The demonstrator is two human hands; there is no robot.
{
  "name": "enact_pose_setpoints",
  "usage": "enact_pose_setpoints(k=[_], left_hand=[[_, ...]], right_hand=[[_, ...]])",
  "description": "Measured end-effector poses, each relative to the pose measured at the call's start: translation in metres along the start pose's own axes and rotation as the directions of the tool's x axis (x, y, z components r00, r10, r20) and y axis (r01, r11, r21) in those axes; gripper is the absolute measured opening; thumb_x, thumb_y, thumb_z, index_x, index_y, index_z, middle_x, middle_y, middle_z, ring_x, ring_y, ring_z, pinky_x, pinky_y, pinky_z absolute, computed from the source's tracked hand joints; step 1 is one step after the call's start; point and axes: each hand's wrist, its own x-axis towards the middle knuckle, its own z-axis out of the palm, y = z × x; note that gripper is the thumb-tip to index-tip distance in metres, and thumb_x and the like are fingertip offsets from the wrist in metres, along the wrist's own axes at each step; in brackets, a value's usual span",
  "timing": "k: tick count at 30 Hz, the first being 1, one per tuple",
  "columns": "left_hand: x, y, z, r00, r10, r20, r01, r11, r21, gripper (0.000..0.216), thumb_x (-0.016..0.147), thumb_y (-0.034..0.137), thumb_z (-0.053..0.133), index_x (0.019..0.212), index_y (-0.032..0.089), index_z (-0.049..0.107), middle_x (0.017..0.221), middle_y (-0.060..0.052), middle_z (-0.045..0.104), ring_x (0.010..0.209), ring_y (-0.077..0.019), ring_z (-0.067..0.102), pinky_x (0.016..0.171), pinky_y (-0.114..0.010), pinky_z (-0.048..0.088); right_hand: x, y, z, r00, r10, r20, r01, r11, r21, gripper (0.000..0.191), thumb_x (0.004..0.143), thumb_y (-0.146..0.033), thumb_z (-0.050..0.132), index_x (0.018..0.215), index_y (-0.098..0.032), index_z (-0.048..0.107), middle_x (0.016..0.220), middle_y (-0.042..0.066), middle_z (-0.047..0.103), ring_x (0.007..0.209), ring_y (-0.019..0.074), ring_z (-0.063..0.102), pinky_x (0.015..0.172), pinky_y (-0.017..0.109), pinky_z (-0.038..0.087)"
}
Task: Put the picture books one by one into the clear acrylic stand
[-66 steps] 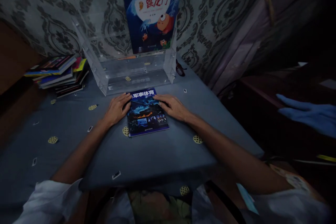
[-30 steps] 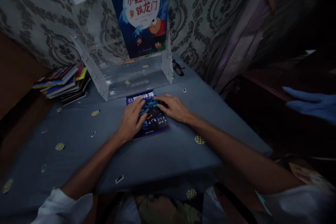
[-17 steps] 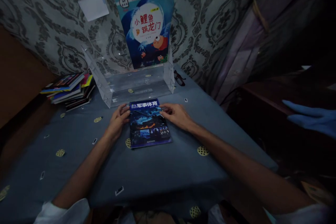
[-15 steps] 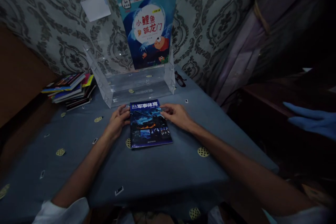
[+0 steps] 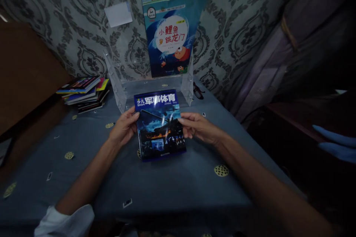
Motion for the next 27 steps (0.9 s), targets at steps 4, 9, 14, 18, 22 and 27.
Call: enact_pose_setpoints(k=[4, 9, 14, 18, 22, 27], left_hand=[[-0.012, 0.028, 0.004, 0.940, 0.341, 0.000, -0.334, 0.919, 0.207, 0.037, 0.072, 0.044, 0.086, 0.099, 0.021, 0.077, 0.101, -0.004, 0.078, 0.106, -0.0259, 0.071, 0.106, -0.041, 0.051], [-0.021, 0.025, -0.002, 0.925, 0.124, 0.360, -0.332, 0.726, 0.602, 0.035, 0.084, 0.053, 0.074, 0.102, 0.024, 0.079, 0.118, -0.009, 0.075, 0.123, -0.0340, 0.063, 0.118, -0.055, 0.034], [-0.016, -0.013, -0.011, 0.844, -0.082, 0.531, -0.377, 0.612, 0.695, 0.025, 0.095, 0.030, 0.060, 0.115, 0.030, 0.074, 0.127, -0.005, 0.072, 0.129, -0.0276, 0.060, 0.122, -0.055, 0.028], [-0.015, -0.023, -0.019, 0.814, -0.085, 0.574, -0.444, 0.547, 0.710, 0.039, 0.090, 0.011, 0.056, 0.121, 0.032, 0.070, 0.134, -0.003, 0.068, 0.132, -0.0250, 0.058, 0.123, -0.055, 0.025], [-0.013, -0.030, -0.029, 0.820, -0.119, 0.560, -0.437, 0.501, 0.747, 0.046, 0.086, 0.006, 0.055, 0.123, 0.031, 0.069, 0.139, -0.002, 0.064, 0.137, -0.0240, 0.053, 0.125, -0.056, 0.020], [-0.009, -0.037, -0.037, 0.827, -0.105, 0.552, -0.450, 0.464, 0.763, 0.052, 0.084, 0.003, 0.052, 0.125, 0.031, 0.067, 0.144, 0.000, 0.059, 0.146, -0.0240, 0.042, 0.125, -0.059, 0.017]], right_hand=[[-0.005, -0.031, 0.012, 0.945, -0.327, 0.016, 0.324, 0.927, -0.189, 0.026, 0.084, -0.043, 0.076, 0.099, -0.022, 0.075, 0.100, 0.005, 0.077, 0.095, 0.0185, 0.074, 0.086, 0.031, 0.060], [-0.001, -0.009, 0.005, 0.845, -0.535, -0.012, 0.411, 0.662, -0.627, 0.020, 0.093, -0.029, 0.063, 0.105, -0.026, 0.078, 0.129, 0.008, 0.071, 0.122, 0.0253, 0.064, 0.106, 0.047, 0.050], [-0.003, 0.046, -0.010, 0.892, -0.452, -0.007, 0.255, 0.516, -0.818, 0.032, 0.086, -0.010, 0.061, 0.110, -0.025, 0.077, 0.130, 0.010, 0.070, 0.117, 0.0256, 0.068, 0.102, 0.049, 0.053], [-0.005, 0.054, -0.011, 0.890, -0.452, 0.058, 0.249, 0.375, -0.893, 0.038, 0.086, -0.007, 0.059, 0.115, -0.026, 0.075, 0.132, 0.009, 0.069, 0.117, 0.0257, 0.068, 0.101, 0.050, 0.053], [0.001, 0.048, -0.010, 0.891, -0.433, 0.134, 0.245, 0.212, -0.946, 0.046, 0.083, 0.001, 0.052, 0.117, -0.022, 0.074, 0.133, 0.012, 0.068, 0.113, 0.0274, 0.067, 0.096, 0.052, 0.052], [0.009, 0.049, -0.013, 0.899, -0.406, 0.162, 0.234, 0.134, -0.963, 0.049, 0.085, 0.002, 0.049, 0.119, -0.024, 0.073, 0.134, 0.010, 0.067, 0.115, 0.0281, 0.064, 0.097, 0.054, 0.049]])
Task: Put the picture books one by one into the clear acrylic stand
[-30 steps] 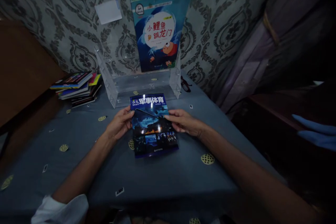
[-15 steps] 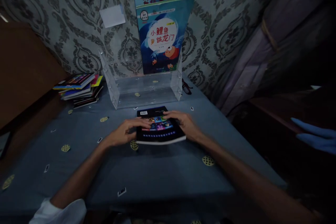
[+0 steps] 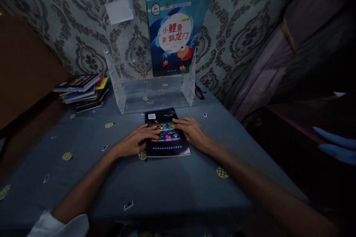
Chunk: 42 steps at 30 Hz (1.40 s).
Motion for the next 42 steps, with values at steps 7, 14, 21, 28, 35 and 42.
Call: enact_pose_setpoints(k=[7, 14, 21, 28, 35, 42], left_hand=[[0.002, 0.000, -0.003, 0.999, -0.008, 0.038, 0.009, 1.000, -0.025, 0.053, 0.087, 0.008, 0.049, 0.130, 0.033, 0.065, 0.148, 0.000, 0.055, 0.147, -0.0237, 0.040, 0.124, -0.056, 0.023], [0.008, -0.021, 0.015, 0.942, -0.166, -0.293, 0.220, 0.962, 0.163, 0.038, 0.099, 0.035, 0.049, 0.132, 0.023, 0.063, 0.148, -0.008, 0.056, 0.140, -0.0246, 0.049, 0.121, -0.049, 0.034], [0.015, -0.030, 0.020, 0.917, -0.185, -0.353, 0.260, 0.949, 0.177, 0.040, 0.100, 0.034, 0.046, 0.135, 0.020, 0.060, 0.151, -0.010, 0.053, 0.143, -0.0245, 0.046, 0.122, -0.047, 0.032], [0.019, -0.032, 0.019, 0.906, -0.169, -0.387, 0.244, 0.957, 0.153, 0.039, 0.098, 0.033, 0.047, 0.131, 0.021, 0.062, 0.148, -0.010, 0.056, 0.141, -0.0250, 0.048, 0.122, -0.051, 0.032], [0.025, -0.041, 0.012, 0.887, -0.174, -0.427, 0.276, 0.942, 0.191, 0.040, 0.096, 0.037, 0.049, 0.129, 0.020, 0.063, 0.143, -0.012, 0.060, 0.137, -0.0263, 0.052, 0.121, -0.050, 0.033], [0.037, -0.048, 0.003, 0.886, -0.152, -0.437, 0.264, 0.943, 0.206, 0.034, 0.095, 0.035, 0.050, 0.122, 0.022, 0.066, 0.135, -0.011, 0.064, 0.130, -0.0284, 0.057, 0.117, -0.051, 0.039]], right_hand=[[-0.001, 0.006, 0.008, 0.998, 0.011, -0.056, -0.008, 0.999, 0.053, 0.046, 0.087, -0.001, 0.049, 0.118, -0.024, 0.074, 0.131, 0.008, 0.070, 0.126, 0.0276, 0.060, 0.103, 0.054, 0.047], [0.013, -0.016, 0.009, 0.996, 0.082, -0.040, -0.085, 0.994, -0.068, 0.035, 0.090, -0.009, 0.051, 0.114, -0.019, 0.075, 0.123, 0.012, 0.073, 0.123, 0.0306, 0.060, 0.105, 0.054, 0.046], [0.026, -0.029, 0.022, 0.987, 0.134, -0.083, -0.147, 0.974, -0.172, 0.039, 0.093, -0.010, 0.047, 0.123, -0.017, 0.071, 0.126, 0.016, 0.069, 0.122, 0.0323, 0.058, 0.101, 0.052, 0.050], [0.026, -0.021, 0.025, 0.984, 0.111, -0.137, -0.123, 0.989, -0.081, 0.039, 0.094, -0.011, 0.046, 0.123, -0.017, 0.071, 0.123, 0.014, 0.070, 0.122, 0.0303, 0.057, 0.105, 0.052, 0.050], [0.023, -0.006, 0.024, 0.974, 0.149, -0.169, -0.147, 0.989, 0.029, 0.034, 0.093, -0.014, 0.050, 0.118, -0.014, 0.073, 0.125, 0.014, 0.069, 0.119, 0.0286, 0.060, 0.104, 0.049, 0.051], [0.023, -0.004, 0.017, 0.962, 0.228, -0.150, -0.224, 0.974, 0.044, 0.034, 0.093, -0.013, 0.051, 0.118, -0.016, 0.073, 0.124, 0.014, 0.069, 0.115, 0.0282, 0.063, 0.103, 0.050, 0.052]])
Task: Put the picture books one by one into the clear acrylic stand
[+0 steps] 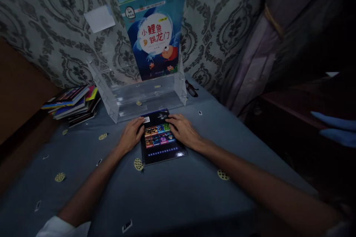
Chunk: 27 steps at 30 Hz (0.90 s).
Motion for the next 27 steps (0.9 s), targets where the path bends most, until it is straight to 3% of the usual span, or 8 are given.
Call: enact_pose_setpoints(k=[5, 14, 27], left_hand=[[0.007, 0.000, -0.001, 0.998, 0.040, 0.044, -0.043, 0.997, 0.069, 0.035, 0.095, 0.030, 0.049, 0.124, 0.023, 0.067, 0.135, -0.010, 0.064, 0.128, -0.0287, 0.057, 0.117, -0.051, 0.040], [0.033, 0.001, 0.008, 0.948, 0.274, 0.163, -0.311, 0.908, 0.279, 0.040, 0.098, 0.020, 0.042, 0.132, 0.017, 0.062, 0.132, -0.013, 0.064, 0.120, -0.0266, 0.060, 0.107, -0.047, 0.049], [0.072, 0.034, 0.035, 0.896, 0.278, 0.347, -0.394, 0.858, 0.329, 0.049, 0.094, 0.015, 0.041, 0.141, 0.016, 0.055, 0.142, -0.013, 0.058, 0.126, -0.0280, 0.054, 0.100, -0.046, 0.046]], right_hand=[[0.000, 0.000, 0.001, 1.000, 0.003, 0.002, -0.003, 1.000, 0.016, 0.034, 0.093, -0.013, 0.051, 0.119, -0.015, 0.072, 0.125, 0.014, 0.068, 0.116, 0.0272, 0.063, 0.103, 0.047, 0.051], [-0.001, 0.005, 0.005, 1.000, -0.010, -0.010, 0.010, 0.999, 0.049, 0.033, 0.094, -0.014, 0.051, 0.120, -0.014, 0.072, 0.124, 0.015, 0.067, 0.118, 0.0282, 0.061, 0.105, 0.050, 0.050], [0.001, 0.011, 0.010, 0.997, -0.082, -0.010, 0.082, 0.995, 0.063, 0.033, 0.096, -0.012, 0.049, 0.121, -0.014, 0.070, 0.119, 0.014, 0.066, 0.113, 0.0268, 0.060, 0.101, 0.048, 0.052]])
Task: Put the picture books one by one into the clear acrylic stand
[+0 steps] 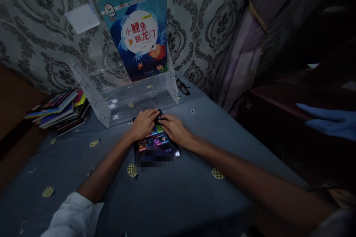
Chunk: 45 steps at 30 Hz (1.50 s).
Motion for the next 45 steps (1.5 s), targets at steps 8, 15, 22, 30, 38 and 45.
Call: enact_pose_setpoints(k=[8, 15, 22, 30, 38, 45], left_hand=[[0.007, 0.005, 0.003, 1.000, -0.003, 0.014, 0.004, 1.000, -0.015, 0.057, 0.088, 0.010, 0.041, 0.143, 0.014, 0.053, 0.144, -0.014, 0.056, 0.129, -0.0283, 0.052, 0.101, -0.048, 0.045], [0.002, 0.006, -0.001, 1.000, -0.007, -0.010, 0.007, 0.998, -0.059, 0.052, 0.088, 0.010, 0.042, 0.136, 0.017, 0.060, 0.145, -0.011, 0.059, 0.129, -0.0273, 0.055, 0.101, -0.048, 0.045], [-0.008, 0.009, 0.002, 0.996, 0.052, -0.074, -0.058, 0.994, -0.091, 0.047, 0.090, 0.010, 0.044, 0.132, 0.019, 0.063, 0.140, -0.011, 0.063, 0.130, -0.0254, 0.057, 0.104, -0.049, 0.045], [-0.027, 0.027, 0.001, 0.977, 0.175, -0.124, -0.192, 0.972, -0.134, 0.043, 0.090, 0.010, 0.046, 0.128, 0.015, 0.066, 0.135, -0.014, 0.065, 0.128, -0.0266, 0.060, 0.104, -0.050, 0.048], [-0.060, 0.061, -0.009, 0.955, 0.285, -0.083, -0.297, 0.926, -0.231, 0.047, 0.094, 0.011, 0.044, 0.135, 0.023, 0.062, 0.138, -0.009, 0.064, 0.133, -0.0261, 0.055, 0.108, -0.052, 0.045], [-0.081, 0.087, -0.018, 0.951, 0.308, -0.006, -0.297, 0.910, -0.289, 0.049, 0.094, 0.009, 0.043, 0.138, 0.024, 0.059, 0.143, -0.008, 0.060, 0.138, -0.0240, 0.050, 0.112, -0.048, 0.043]], right_hand=[[0.002, -0.001, -0.003, 0.999, -0.014, 0.029, 0.014, 1.000, 0.013, 0.031, 0.096, -0.013, 0.048, 0.118, -0.012, 0.070, 0.117, 0.015, 0.065, 0.114, 0.0278, 0.059, 0.102, 0.049, 0.051], [0.002, 0.008, -0.004, 0.994, 0.050, -0.096, -0.028, 0.974, 0.224, 0.047, 0.090, -0.009, 0.046, 0.135, -0.019, 0.053, 0.125, 0.012, 0.061, 0.118, 0.0255, 0.059, 0.105, 0.050, 0.050], [0.007, 0.018, -0.002, 0.979, 0.184, -0.093, -0.140, 0.925, 0.353, 0.059, 0.088, -0.008, 0.041, 0.145, -0.017, 0.038, 0.125, 0.013, 0.064, 0.116, 0.0226, 0.063, 0.108, 0.049, 0.047], [0.007, 0.016, -0.011, 0.987, 0.159, -0.001, -0.148, 0.918, 0.367, 0.050, 0.090, -0.008, 0.038, 0.138, -0.018, 0.049, 0.119, 0.010, 0.070, 0.111, 0.0207, 0.065, 0.104, 0.045, 0.048], [0.008, 0.012, -0.011, 0.984, 0.180, -0.002, -0.169, 0.928, 0.331, 0.046, 0.088, -0.008, 0.046, 0.132, -0.019, 0.054, 0.120, 0.008, 0.071, 0.107, 0.0210, 0.066, 0.098, 0.043, 0.051], [0.007, 0.011, -0.011, 0.989, 0.150, -0.012, -0.139, 0.938, 0.317, 0.042, 0.088, -0.008, 0.046, 0.127, -0.015, 0.058, 0.120, 0.010, 0.071, 0.110, 0.0215, 0.066, 0.100, 0.041, 0.051]])
